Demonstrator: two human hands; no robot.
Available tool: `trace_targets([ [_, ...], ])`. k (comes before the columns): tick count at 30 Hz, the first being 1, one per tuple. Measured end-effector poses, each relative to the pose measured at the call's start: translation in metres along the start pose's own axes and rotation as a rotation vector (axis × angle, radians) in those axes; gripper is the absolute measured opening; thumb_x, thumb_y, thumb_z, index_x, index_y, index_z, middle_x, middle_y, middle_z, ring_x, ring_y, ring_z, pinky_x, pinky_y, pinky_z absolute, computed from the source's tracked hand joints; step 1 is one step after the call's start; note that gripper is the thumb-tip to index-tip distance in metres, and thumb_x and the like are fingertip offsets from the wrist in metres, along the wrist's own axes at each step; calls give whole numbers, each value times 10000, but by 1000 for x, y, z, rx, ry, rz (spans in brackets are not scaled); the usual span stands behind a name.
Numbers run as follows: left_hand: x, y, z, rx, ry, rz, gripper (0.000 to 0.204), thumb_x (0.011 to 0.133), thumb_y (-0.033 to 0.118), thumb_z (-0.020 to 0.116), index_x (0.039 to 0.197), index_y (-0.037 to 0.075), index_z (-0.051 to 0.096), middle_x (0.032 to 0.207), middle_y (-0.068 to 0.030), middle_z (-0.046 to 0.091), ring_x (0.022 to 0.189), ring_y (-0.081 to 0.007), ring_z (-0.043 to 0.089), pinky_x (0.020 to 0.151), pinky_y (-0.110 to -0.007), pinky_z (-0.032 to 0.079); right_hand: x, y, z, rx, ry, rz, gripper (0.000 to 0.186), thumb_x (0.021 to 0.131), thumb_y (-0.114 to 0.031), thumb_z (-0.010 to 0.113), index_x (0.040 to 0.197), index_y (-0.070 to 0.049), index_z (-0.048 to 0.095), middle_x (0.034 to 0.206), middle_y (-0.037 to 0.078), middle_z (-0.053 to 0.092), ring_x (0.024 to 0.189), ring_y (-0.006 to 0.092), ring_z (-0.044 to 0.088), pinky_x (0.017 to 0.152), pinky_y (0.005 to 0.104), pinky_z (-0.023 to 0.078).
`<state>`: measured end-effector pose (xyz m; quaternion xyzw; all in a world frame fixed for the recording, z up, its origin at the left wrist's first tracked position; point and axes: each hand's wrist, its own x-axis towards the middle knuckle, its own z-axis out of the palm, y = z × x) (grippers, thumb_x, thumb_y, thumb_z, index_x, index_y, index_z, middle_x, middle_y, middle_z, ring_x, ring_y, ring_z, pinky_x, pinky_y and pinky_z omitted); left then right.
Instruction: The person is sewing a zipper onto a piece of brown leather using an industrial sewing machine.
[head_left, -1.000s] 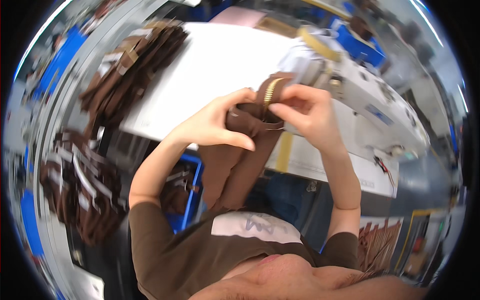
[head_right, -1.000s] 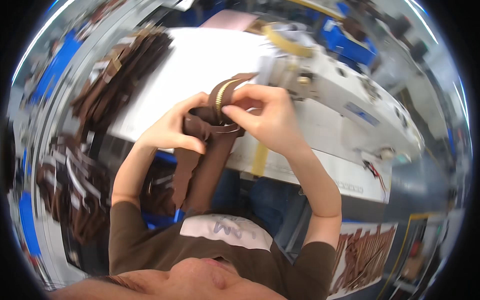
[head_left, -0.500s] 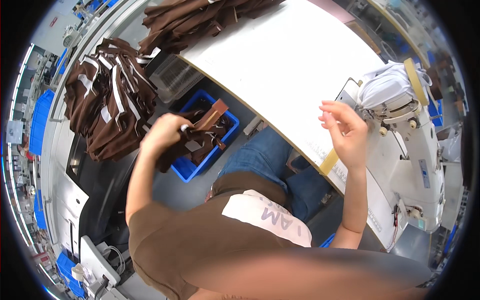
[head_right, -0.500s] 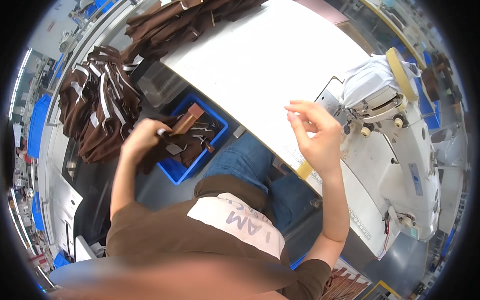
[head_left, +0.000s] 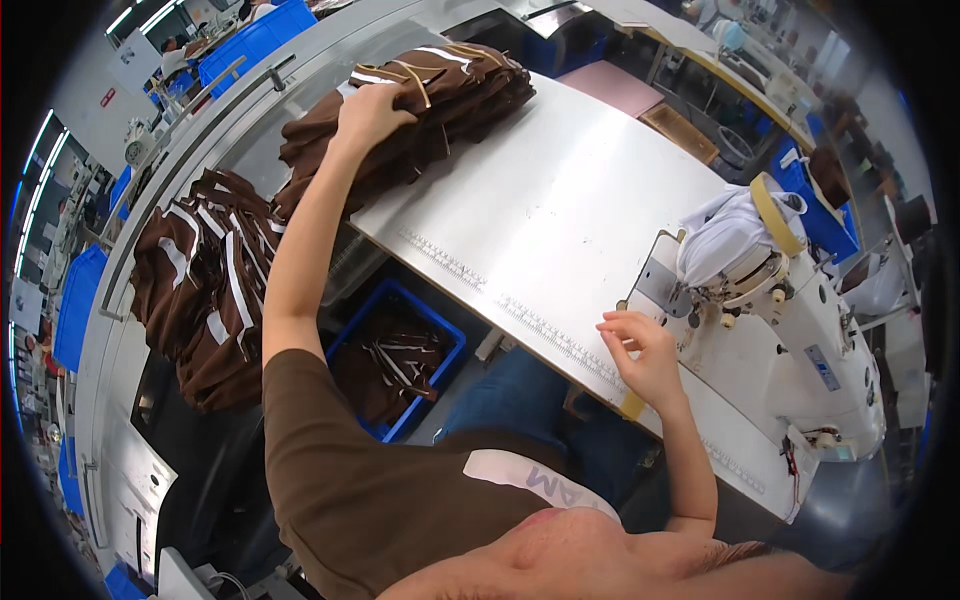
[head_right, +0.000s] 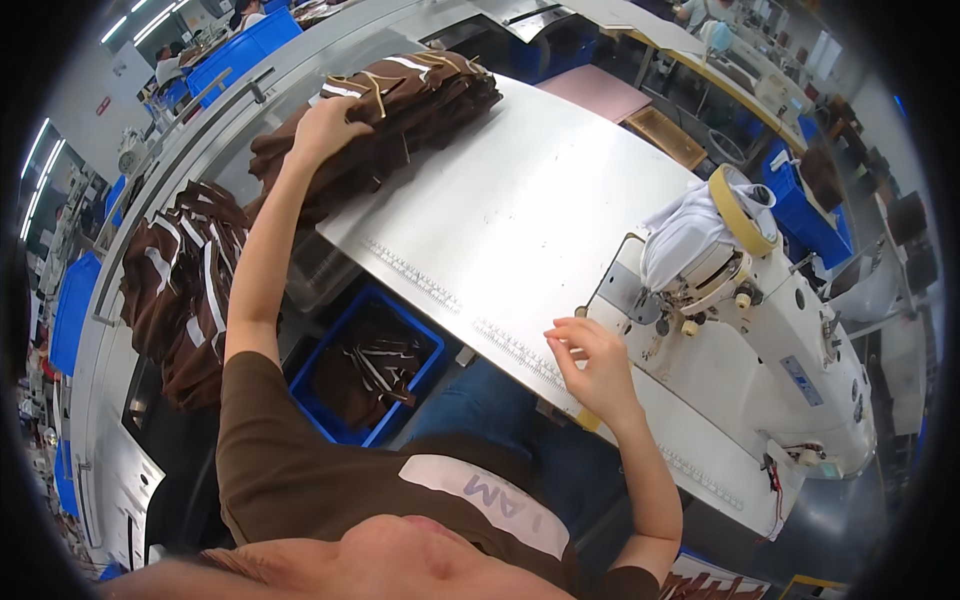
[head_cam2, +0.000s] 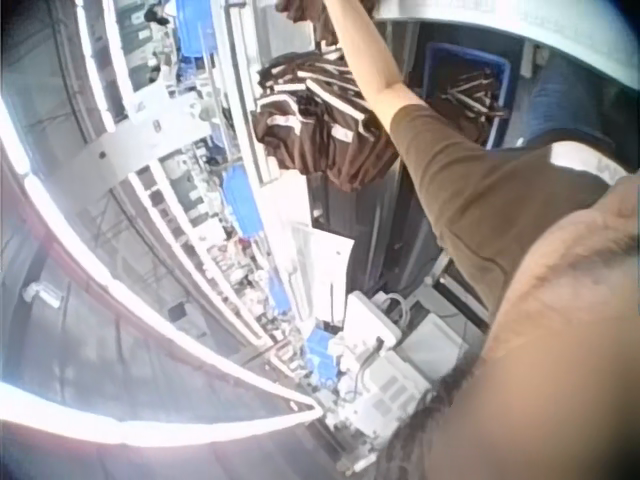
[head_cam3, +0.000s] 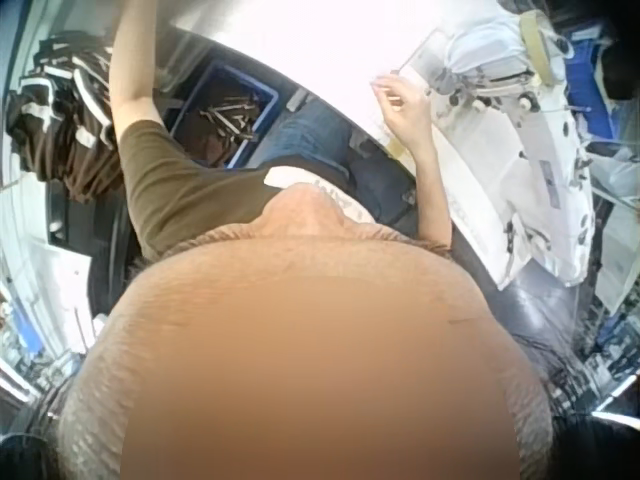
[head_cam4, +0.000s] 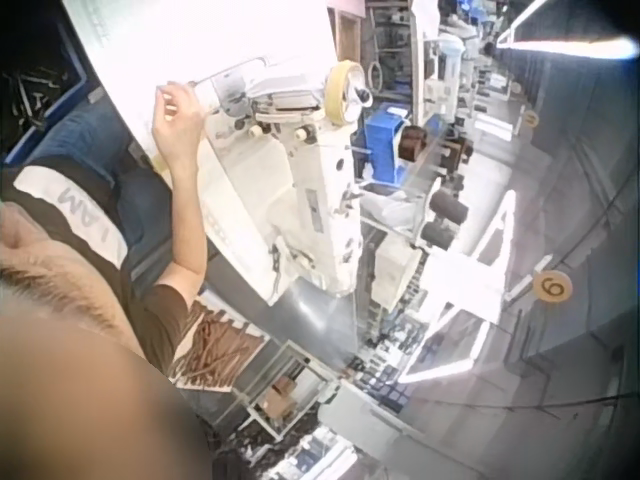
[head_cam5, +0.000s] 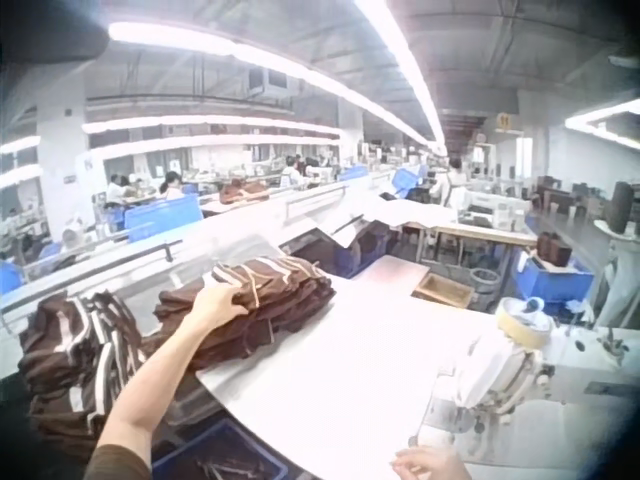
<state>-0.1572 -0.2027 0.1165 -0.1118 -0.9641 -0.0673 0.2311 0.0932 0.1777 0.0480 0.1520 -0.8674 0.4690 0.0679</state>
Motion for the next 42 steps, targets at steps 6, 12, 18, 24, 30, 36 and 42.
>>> trace_targets([
  [6, 14, -5, -15, -560, 608, -81, 169, 842, 143, 661, 933, 1, 678, 710, -102, 659, 638, -92, 582, 606, -233, 456, -9, 19, -13, -11, 1, 164, 107, 832, -41, 607, 906, -20, 681, 968, 128, 664, 751, 182, 663, 635, 261, 549],
  [12, -78, 140, -36, -832, -69, 371, 84, 786, 13, 657, 862, -22, 647, 777, -134, 642, 709, -229, 637, 622, -300, 491, 38, 4, -1, 75, 299, -70, 115, 843, -20, 600, 938, -15, 664, 962, 127, 663, 792, 193, 662, 667, 272, 539],
  [18, -162, 199, 4, -960, -805, 782, 397, 786, 237, 715, 1079, -8, 612, 931, -179, 641, 885, -330, 629, 776, -358, 506, 54, 31, 33, -146, 87, -220, 152, 820, -97, 617, 950, -31, 657, 1041, 159, 628, 1016, 319, 589, 866, 364, 484],
  [24, -67, 212, 46, -870, -487, 396, 287, 827, 277, 662, 871, -6, 680, 802, -159, 664, 698, -259, 643, 645, -338, 504, 21, 58, 27, -222, -148, -331, 149, 787, -26, 568, 903, -34, 661, 1146, 144, 605, 1126, 295, 537, 960, 372, 432],
  [30, -26, 256, 95, -256, -816, 287, 531, 782, 492, 617, 832, -32, 687, 826, -215, 668, 793, -323, 660, 701, -376, 524, 33, 49, 12, -184, 21, 97, 137, 768, 27, 516, 797, -7, 646, 867, 126, 668, 809, 242, 652, 746, 338, 519],
  [36, -30, 248, 101, -853, -790, 231, 257, 757, 203, 699, 806, -27, 594, 683, -81, 607, 636, -118, 592, 555, -276, 483, 75, 87, 5, -85, 267, 266, 133, 765, -94, 610, 880, -33, 640, 776, 127, 652, 709, 259, 648, 638, 354, 509],
  [42, -51, 221, 37, -1362, -751, 15, 348, 879, 345, 619, 802, 6, 596, 641, -9, 544, 603, -88, 535, 546, -238, 443, 96, 56, 8, -215, 452, -113, 132, 761, -90, 643, 879, -39, 613, 789, 93, 637, 742, 247, 634, 629, 331, 511],
])
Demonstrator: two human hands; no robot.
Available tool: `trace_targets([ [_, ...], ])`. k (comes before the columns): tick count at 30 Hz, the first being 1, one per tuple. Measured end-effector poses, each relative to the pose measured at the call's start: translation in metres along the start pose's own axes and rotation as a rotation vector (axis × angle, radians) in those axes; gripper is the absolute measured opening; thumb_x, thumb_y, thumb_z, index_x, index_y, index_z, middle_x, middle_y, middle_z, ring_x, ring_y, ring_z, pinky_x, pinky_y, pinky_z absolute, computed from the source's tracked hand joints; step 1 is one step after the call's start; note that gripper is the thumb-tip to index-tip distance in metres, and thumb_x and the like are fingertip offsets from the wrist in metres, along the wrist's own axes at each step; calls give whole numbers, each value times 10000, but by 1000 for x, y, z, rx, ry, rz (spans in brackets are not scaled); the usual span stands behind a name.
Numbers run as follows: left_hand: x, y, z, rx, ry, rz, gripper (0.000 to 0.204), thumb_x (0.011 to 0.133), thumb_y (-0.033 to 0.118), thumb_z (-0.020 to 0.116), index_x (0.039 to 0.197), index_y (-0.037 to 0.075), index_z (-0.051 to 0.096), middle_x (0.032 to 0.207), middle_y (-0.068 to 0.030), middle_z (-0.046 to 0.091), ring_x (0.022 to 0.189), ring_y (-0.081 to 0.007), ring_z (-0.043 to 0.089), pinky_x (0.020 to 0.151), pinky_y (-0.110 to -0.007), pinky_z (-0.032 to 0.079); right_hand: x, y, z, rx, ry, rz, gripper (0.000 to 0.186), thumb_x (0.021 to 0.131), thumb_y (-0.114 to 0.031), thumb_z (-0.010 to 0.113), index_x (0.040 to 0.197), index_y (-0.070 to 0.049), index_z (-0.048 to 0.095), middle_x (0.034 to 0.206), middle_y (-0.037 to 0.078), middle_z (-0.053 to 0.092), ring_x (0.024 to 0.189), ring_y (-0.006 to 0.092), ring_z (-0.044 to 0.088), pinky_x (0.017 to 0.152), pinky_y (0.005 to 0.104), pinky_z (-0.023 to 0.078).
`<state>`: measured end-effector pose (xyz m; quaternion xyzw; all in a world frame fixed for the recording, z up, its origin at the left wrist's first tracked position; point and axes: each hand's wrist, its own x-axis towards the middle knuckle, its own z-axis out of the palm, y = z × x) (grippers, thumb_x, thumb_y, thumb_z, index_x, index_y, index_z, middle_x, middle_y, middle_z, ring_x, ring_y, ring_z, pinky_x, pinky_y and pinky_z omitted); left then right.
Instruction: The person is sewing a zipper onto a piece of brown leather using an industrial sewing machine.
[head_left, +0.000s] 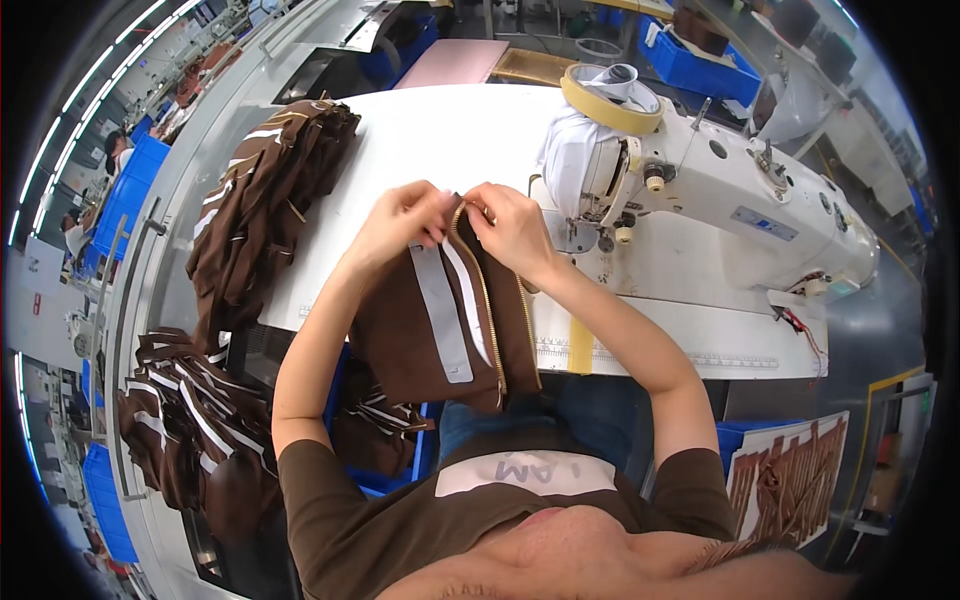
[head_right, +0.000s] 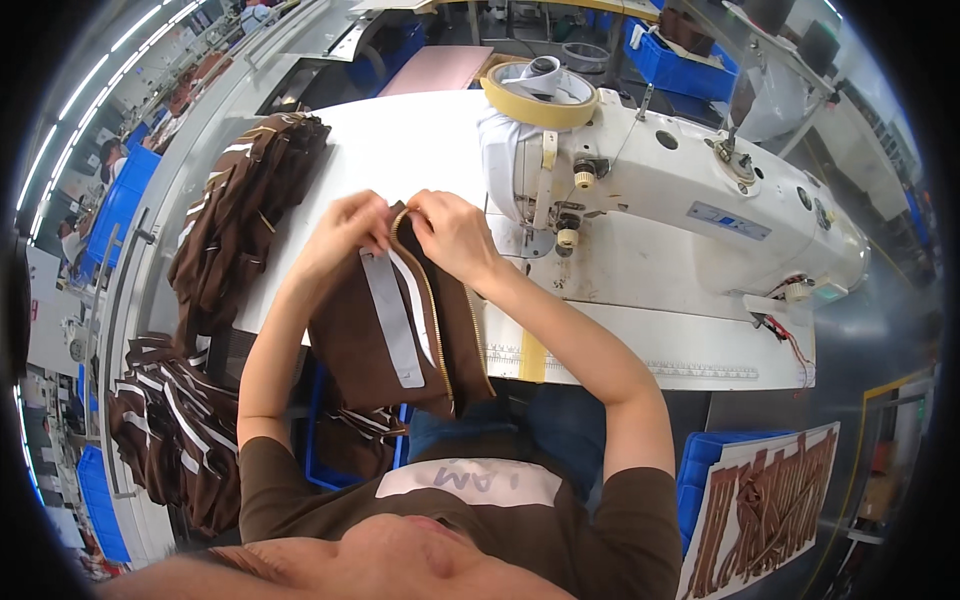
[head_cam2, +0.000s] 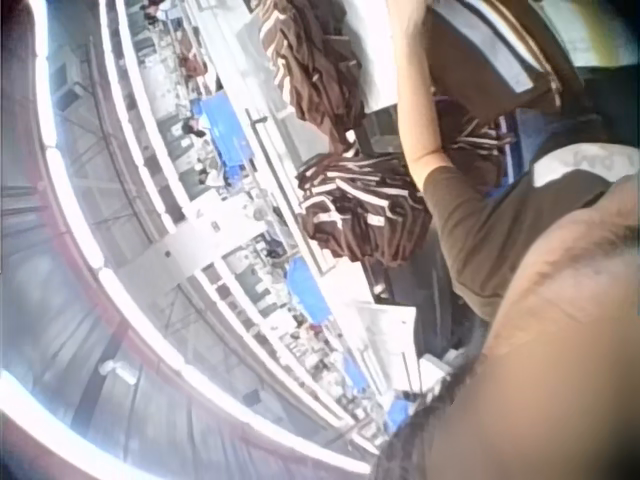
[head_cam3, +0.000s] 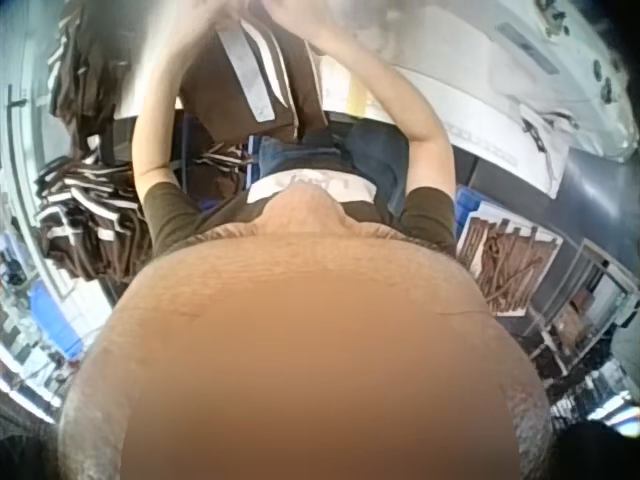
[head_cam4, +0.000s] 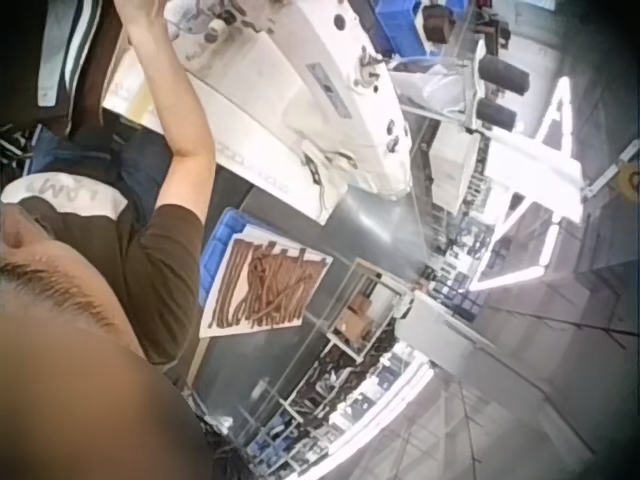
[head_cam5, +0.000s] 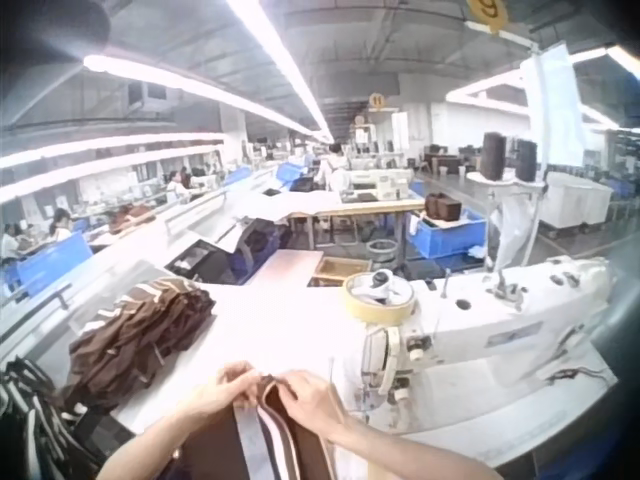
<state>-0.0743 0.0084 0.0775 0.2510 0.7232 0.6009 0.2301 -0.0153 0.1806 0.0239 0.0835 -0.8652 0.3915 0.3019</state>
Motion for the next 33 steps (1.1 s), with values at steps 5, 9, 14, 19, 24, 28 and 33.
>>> trace_targets([
  [5, 9, 16, -19, 278, -109, -20, 495, 942, 467, 474, 791, 21, 627, 635, 6, 516, 598, -81, 452, 579, -232, 397, -1, -15, -13, -311, 268, -855, 132, 698, -27, 651, 783, -52, 553, 772, 39, 565, 682, 174, 579, 589, 279, 505],
  [9, 7, 6, -25, 290, -324, -38, 530, 965, 488, 406, 724, 51, 581, 695, 22, 522, 619, -80, 432, 617, -214, 372, 1, -20, -31, -299, 292, -882, 230, 648, -6, 659, 867, -24, 590, 788, 55, 567, 679, 194, 578, 571, 285, 502],
  [14, 5, 21, -4, -95, -196, -39, 226, 878, 236, 641, 792, 28, 673, 633, 33, 556, 566, -34, 470, 568, -172, 379, -5, -33, -28, -72, 177, -591, 122, 755, 11, 628, 866, -8, 581, 837, 90, 612, 696, 233, 587, 631, 324, 497],
  [19, -11, 45, 11, 69, -37, 92, 206, 834, 186, 684, 740, 3, 671, 623, -9, 609, 520, -49, 547, 494, -193, 429, -1, -58, -46, 156, 100, -196, 80, 805, -62, 649, 854, -19, 601, 828, 80, 619, 694, 183, 585, 647, 286, 451],
  [24, -35, 69, 24, 193, 156, 185, 249, 828, 151, 680, 664, -27, 623, 578, -7, 582, 484, -51, 554, 447, -189, 429, 4, -85, -60, 170, -40, -13, 127, 809, -107, 650, 789, -2, 582, 745, 92, 601, 683, 182, 573, 633, 295, 447],
  [28, -52, 87, 18, 133, 311, 252, 231, 829, 143, 670, 669, -15, 615, 589, -21, 588, 460, -53, 519, 426, -183, 384, -7, -89, -73, 105, -447, -52, 166, 811, -137, 656, 798, 3, 567, 741, 105, 598, 646, 184, 575, 605, 308, 450],
  [33, -77, 105, 11, -400, 232, 146, 192, 917, 174, 547, 843, -3, 545, 698, -55, 580, 523, -171, 625, 535, -240, 545, -34, -131, -72, 110, -99, 25, 308, 780, -211, 720, 916, 5, 548, 732, 102, 600, 510, 135, 566, 469, 277, 441],
])
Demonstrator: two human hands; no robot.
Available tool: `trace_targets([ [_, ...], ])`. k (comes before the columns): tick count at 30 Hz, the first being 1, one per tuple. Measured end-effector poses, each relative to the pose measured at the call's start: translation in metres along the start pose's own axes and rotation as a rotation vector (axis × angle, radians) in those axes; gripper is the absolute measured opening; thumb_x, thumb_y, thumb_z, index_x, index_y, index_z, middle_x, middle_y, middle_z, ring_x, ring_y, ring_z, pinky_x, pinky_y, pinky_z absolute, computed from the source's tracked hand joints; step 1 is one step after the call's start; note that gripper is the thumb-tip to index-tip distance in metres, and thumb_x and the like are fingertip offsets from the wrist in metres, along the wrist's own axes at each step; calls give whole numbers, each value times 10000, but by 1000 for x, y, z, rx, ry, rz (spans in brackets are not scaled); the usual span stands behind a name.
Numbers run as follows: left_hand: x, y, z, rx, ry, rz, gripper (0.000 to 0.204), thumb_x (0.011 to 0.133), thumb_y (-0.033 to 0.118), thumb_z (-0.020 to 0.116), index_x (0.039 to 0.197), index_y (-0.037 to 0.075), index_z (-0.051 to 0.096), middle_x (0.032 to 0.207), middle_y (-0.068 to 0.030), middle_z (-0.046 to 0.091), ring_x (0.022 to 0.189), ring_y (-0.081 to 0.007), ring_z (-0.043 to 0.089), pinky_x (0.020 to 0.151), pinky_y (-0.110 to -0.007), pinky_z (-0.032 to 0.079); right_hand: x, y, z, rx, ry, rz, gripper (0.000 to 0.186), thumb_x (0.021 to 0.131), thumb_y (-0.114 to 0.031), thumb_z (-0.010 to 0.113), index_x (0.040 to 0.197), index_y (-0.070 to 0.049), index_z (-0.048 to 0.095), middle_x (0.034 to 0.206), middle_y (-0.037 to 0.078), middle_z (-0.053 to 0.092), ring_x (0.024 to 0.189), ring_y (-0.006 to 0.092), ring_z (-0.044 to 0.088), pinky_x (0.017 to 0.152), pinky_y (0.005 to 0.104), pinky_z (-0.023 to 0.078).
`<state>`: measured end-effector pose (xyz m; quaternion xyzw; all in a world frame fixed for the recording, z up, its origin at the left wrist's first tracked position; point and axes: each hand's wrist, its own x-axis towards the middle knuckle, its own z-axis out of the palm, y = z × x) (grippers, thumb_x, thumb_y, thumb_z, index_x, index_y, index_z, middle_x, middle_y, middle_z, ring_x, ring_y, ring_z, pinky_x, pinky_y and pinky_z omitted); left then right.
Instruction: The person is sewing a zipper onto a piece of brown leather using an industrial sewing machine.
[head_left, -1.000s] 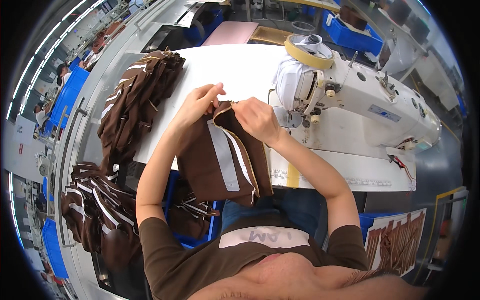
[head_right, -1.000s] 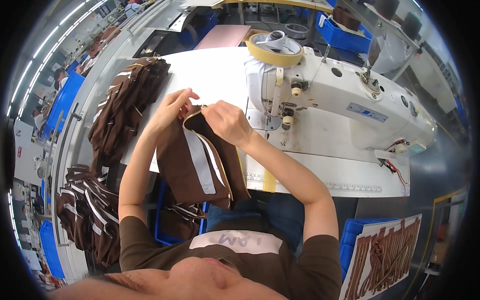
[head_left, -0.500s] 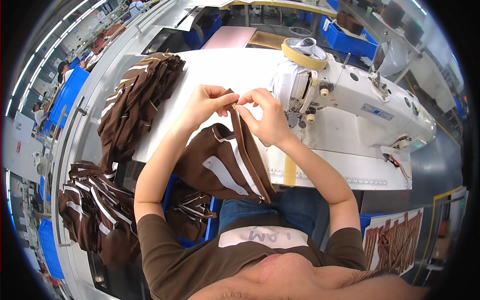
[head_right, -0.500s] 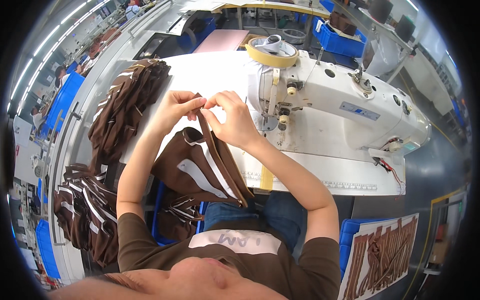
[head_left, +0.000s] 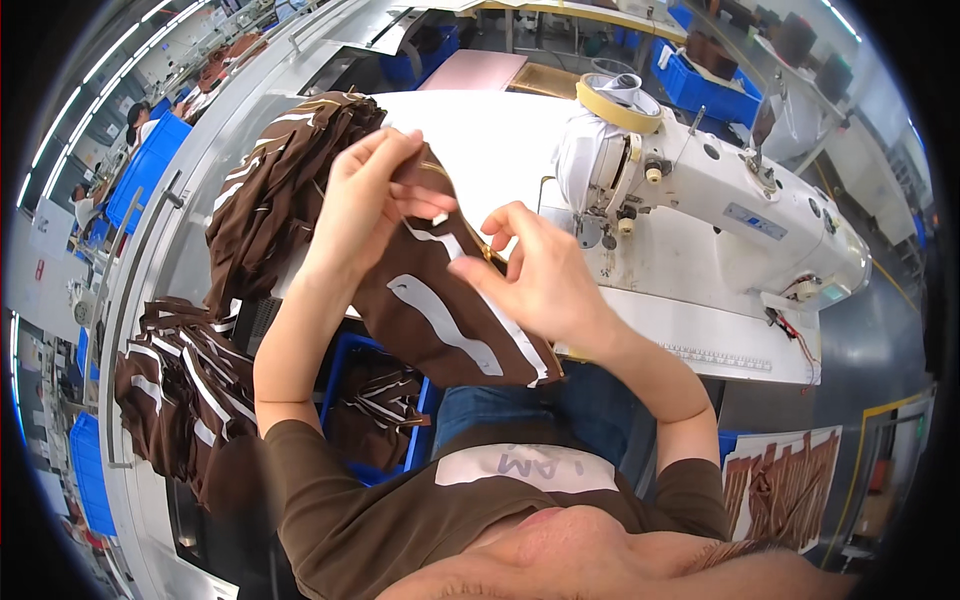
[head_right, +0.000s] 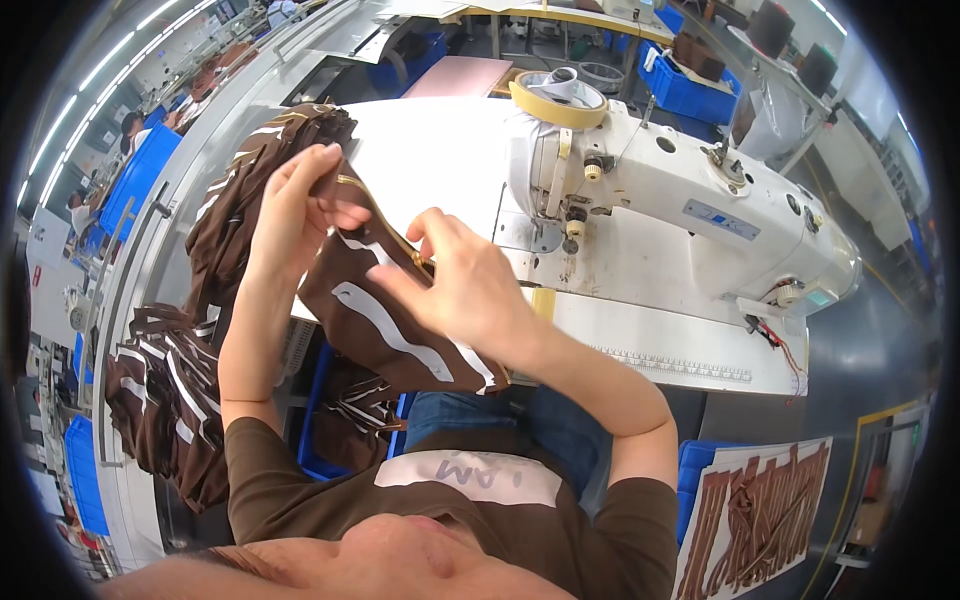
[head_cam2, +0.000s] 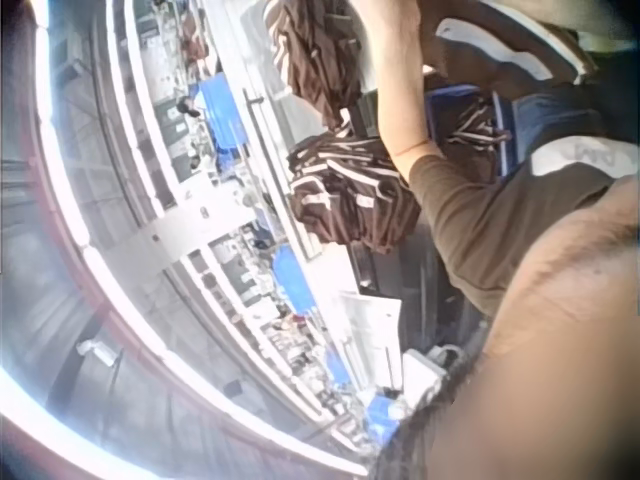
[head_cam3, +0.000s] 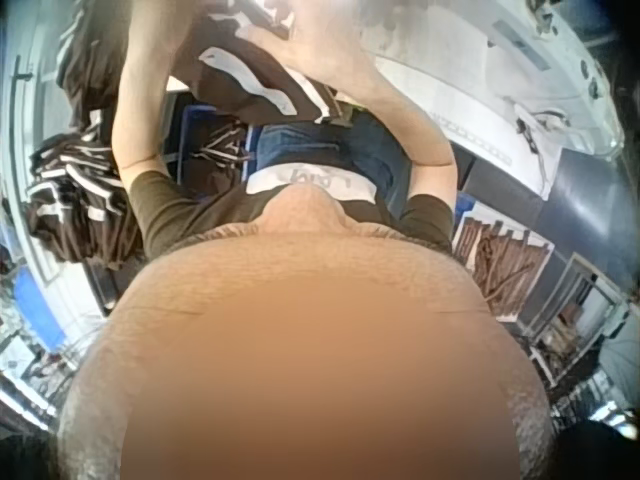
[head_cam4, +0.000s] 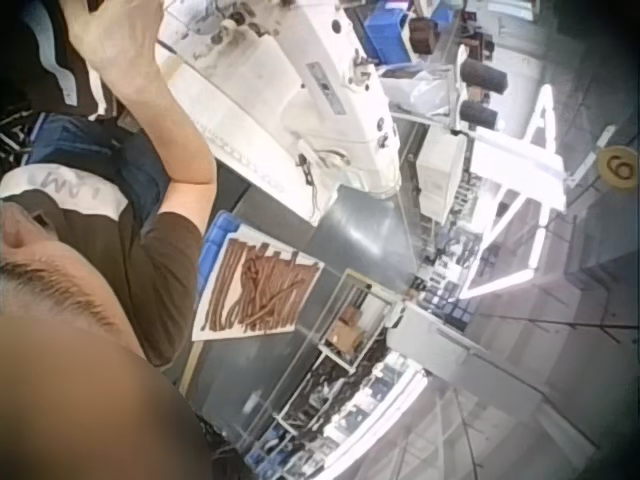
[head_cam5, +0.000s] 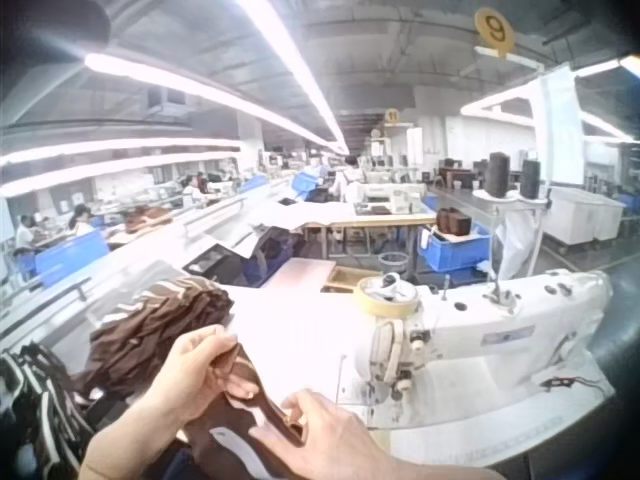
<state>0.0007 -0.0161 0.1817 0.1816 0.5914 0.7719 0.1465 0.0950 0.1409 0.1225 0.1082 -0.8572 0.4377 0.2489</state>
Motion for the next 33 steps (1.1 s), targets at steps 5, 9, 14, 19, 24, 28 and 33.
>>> trace_targets([
  [5, -41, 31, 9, 110, -170, 232, 203, 941, 173, 535, 808, 20, 522, 739, -37, 582, 702, -121, 601, 668, -244, 515, 27, -25, 17, 60, 145, -145, 243, 806, -199, 678, 851, -5, 538, 786, 141, 607, 670, 281, 630, 597, 352, 504],
  [9, -55, 82, 15, 397, -18, 578, 193, 937, 165, 557, 794, 35, 549, 752, 0, 616, 690, -21, 529, 646, -160, 402, 86, -52, 16, 457, 183, -351, 147, 790, -115, 680, 847, 9, 626, 773, 129, 641, 705, 239, 659, 636, 307, 523],
  [14, -59, 104, 0, 813, -147, 651, 247, 964, 215, 503, 948, -13, 596, 807, 5, 588, 737, -35, 510, 673, -185, 388, 102, -52, -6, 634, -184, -252, 209, 861, -20, 596, 1059, 17, 651, 937, 71, 670, 872, 114, 625, 808, 248, 513],
  [19, -27, 9, -21, 802, -198, 234, 276, 813, 211, 714, 910, 23, 537, 785, -14, 585, 717, -76, 570, 591, -240, 462, 78, 8, 4, 556, -188, -90, 247, 815, 9, 601, 1044, -35, 684, 918, 80, 671, 851, 120, 633, 752, 238, 526],
  [24, -13, -62, -15, 744, 5, 235, 348, 733, 199, 745, 903, 25, 496, 763, -65, 580, 713, -132, 585, 649, -270, 479, 70, 13, -3, 194, -258, 221, 153, 793, -85, 678, 928, -16, 693, 766, 41, 669, 706, 70, 597, 612, 233, 483],
  [28, -18, -75, 7, 687, 7, 247, 350, 713, 176, 717, 917, 20, 480, 762, -82, 572, 720, -145, 577, 676, -298, 484, 70, 33, -16, 193, -447, 186, 179, 794, -147, 701, 907, -8, 692, 764, 41, 669, 703, 70, 596, 619, 237, 480],
  [33, -18, -70, -5, 575, -244, 75, 172, 796, -29, 625, 956, 4, 574, 876, -38, 620, 782, -81, 587, 707, -235, 486, 68, 54, -24, 589, -610, 437, 260, 824, -234, 701, 912, 9, 677, 829, 53, 674, 750, 102, 614, 669, 252, 496],
])
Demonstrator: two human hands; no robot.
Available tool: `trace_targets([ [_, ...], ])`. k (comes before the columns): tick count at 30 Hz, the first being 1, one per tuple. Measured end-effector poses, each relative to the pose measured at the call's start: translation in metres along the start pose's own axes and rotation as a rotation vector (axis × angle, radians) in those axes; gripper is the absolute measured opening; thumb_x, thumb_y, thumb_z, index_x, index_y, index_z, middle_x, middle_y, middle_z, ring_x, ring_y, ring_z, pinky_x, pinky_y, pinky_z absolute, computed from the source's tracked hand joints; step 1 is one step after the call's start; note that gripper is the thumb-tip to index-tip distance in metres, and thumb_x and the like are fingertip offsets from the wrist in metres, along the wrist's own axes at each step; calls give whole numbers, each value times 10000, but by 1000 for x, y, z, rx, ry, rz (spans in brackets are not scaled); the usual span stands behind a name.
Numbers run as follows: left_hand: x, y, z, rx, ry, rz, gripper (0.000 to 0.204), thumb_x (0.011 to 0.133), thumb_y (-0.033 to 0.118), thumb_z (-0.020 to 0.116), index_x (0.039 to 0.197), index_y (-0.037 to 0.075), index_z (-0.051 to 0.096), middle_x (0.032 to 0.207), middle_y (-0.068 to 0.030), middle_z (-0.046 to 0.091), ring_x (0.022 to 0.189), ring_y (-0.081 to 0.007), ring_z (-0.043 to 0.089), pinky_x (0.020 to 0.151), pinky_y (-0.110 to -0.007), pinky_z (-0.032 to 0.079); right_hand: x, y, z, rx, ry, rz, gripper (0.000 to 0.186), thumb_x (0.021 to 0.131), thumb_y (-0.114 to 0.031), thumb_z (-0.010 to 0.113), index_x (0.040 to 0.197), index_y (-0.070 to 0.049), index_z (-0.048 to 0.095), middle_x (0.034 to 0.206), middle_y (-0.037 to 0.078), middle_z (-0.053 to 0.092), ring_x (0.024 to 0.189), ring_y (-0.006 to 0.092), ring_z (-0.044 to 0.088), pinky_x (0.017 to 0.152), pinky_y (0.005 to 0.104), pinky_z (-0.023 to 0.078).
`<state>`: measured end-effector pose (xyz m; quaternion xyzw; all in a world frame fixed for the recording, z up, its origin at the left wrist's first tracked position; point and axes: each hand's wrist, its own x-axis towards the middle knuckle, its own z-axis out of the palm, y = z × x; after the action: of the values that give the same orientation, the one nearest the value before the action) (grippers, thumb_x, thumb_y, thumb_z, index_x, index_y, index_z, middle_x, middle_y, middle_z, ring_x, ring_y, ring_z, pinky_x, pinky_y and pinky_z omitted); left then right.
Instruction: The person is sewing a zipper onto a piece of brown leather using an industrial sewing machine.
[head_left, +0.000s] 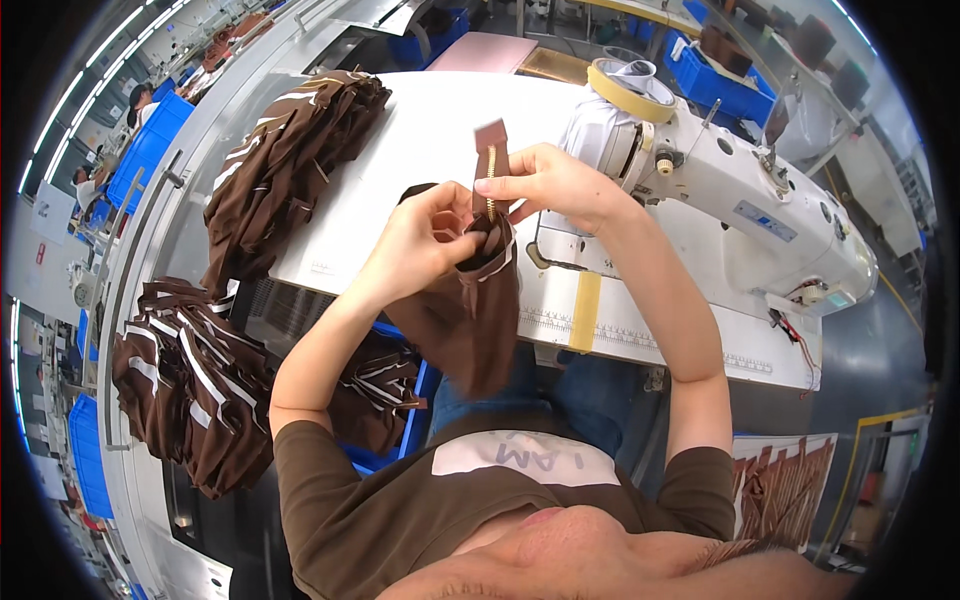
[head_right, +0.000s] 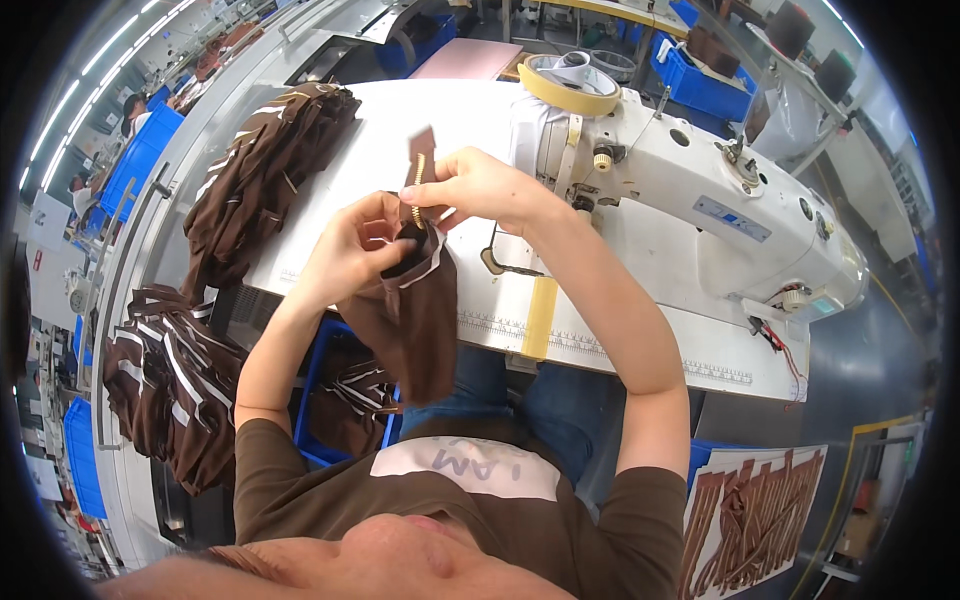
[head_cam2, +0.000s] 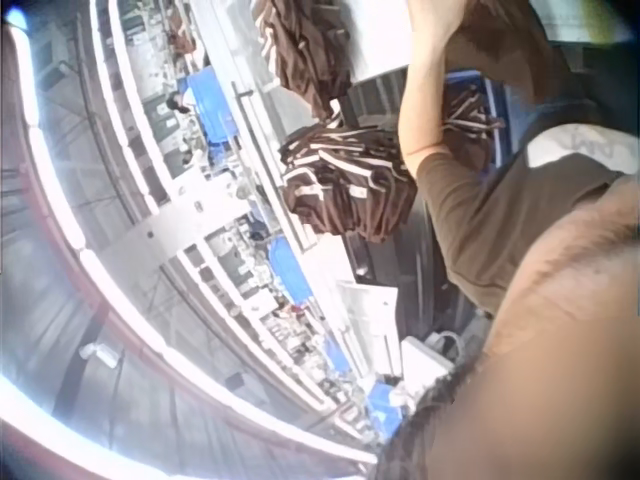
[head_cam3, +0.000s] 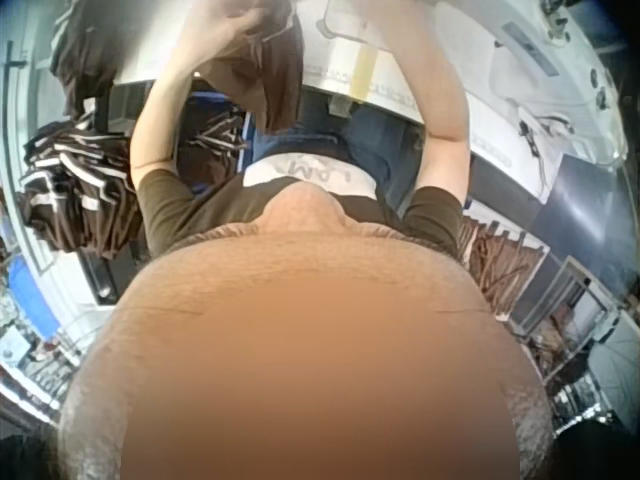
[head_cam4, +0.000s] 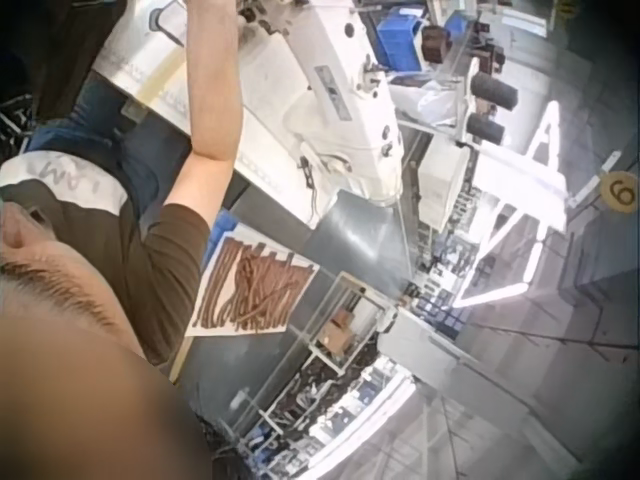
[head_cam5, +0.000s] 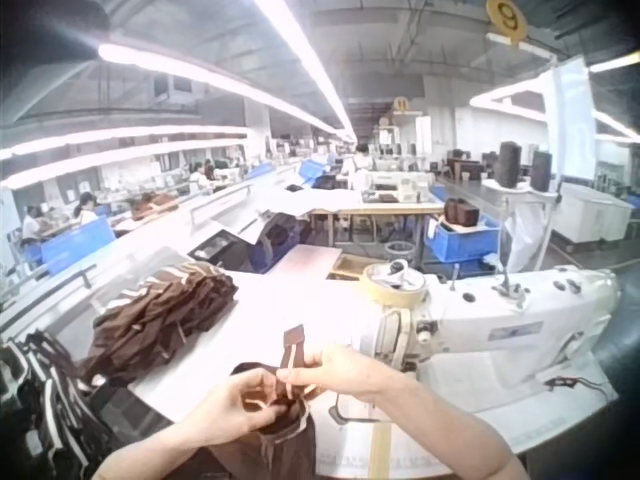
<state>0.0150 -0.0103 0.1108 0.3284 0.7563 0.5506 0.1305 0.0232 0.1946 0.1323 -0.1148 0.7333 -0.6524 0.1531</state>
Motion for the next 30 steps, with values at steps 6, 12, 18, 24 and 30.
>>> trace_targets([
  [6, 2, -5, -8, -152, 44, -131, 83, 825, 11, 637, 891, -39, 640, 793, -30, 659, 736, -63, 608, 662, -207, 491, -22, 24, 32, -40, 201, -115, 326, 797, -207, 723, 1015, 14, 625, 879, 72, 664, 774, 130, 623, 721, 262, 502],
  [12, 1, 17, -9, -109, -16, -149, 98, 828, 40, 641, 858, -47, 672, 752, -23, 654, 707, -51, 586, 645, -197, 474, -40, 21, 24, 49, 189, -37, 111, 813, -56, 657, 895, 19, 664, 834, 62, 681, 750, 89, 610, 713, 237, 485],
  [18, -4, 14, -7, -180, -44, -179, 109, 820, 48, 636, 847, -49, 676, 728, -15, 645, 675, -37, 555, 621, -183, 450, -51, 17, 23, 45, 127, -79, 93, 857, -51, 625, 882, 33, 656, 799, 10, 642, 723, 40, 567, 642, 199, 448],
  [24, -8, 16, 0, -221, -34, -162, 90, 813, 29, 634, 835, -47, 675, 723, -7, 638, 666, -31, 550, 609, -179, 444, -59, 15, 24, -1, 154, -79, 62, 843, -25, 635, 844, 38, 635, 747, -7, 622, 699, 23, 535, 613, 191, 423],
  [30, -9, 14, 0, -204, -53, -152, 85, 811, 17, 634, 848, -48, 674, 723, -4, 640, 654, -28, 558, 591, -177, 445, -65, 6, 27, -55, 175, -96, 58, 831, -11, 632, 830, 45, 618, 690, -11, 611, 666, 15, 521, 572, 192, 407],
])
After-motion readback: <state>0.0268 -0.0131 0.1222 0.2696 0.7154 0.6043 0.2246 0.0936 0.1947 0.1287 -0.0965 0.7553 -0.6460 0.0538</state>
